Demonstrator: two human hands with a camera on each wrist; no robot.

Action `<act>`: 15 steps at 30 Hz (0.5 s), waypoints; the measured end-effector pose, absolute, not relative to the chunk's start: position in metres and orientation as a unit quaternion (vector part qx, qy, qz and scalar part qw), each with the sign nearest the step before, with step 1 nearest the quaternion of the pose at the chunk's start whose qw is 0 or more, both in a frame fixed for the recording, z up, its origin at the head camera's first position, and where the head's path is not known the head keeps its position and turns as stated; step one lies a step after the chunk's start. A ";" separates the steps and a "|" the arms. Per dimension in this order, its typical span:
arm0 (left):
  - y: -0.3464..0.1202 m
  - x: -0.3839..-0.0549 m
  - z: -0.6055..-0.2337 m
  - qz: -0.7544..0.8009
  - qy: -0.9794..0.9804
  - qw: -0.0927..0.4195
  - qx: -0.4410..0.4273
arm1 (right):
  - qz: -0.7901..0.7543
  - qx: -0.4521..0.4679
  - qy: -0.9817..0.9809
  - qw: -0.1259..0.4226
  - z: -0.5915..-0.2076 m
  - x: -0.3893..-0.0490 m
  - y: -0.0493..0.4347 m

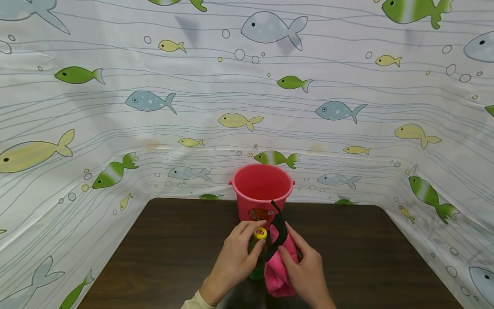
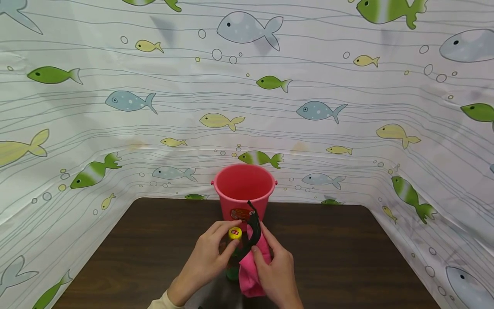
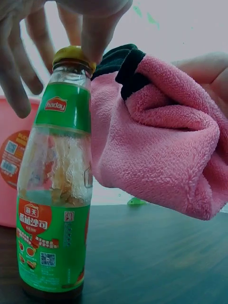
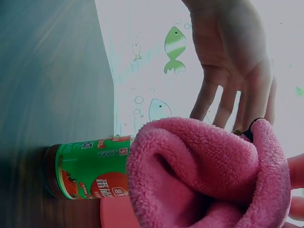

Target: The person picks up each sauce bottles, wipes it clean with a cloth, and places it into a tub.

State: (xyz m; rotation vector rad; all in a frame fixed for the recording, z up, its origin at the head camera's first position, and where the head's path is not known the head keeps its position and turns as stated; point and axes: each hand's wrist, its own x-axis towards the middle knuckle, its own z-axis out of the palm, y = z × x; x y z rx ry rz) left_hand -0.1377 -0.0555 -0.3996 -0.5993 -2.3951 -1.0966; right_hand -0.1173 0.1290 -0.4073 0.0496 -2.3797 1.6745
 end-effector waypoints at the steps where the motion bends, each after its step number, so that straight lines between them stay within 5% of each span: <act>1: -0.056 -0.138 -0.400 -0.406 -0.861 0.214 -0.219 | 0.571 0.017 -0.813 0.114 -0.408 -0.117 0.129; 15: -0.057 -0.140 -0.401 -0.453 -0.840 0.196 -0.224 | 0.572 0.058 -0.814 0.082 -0.419 -0.119 0.119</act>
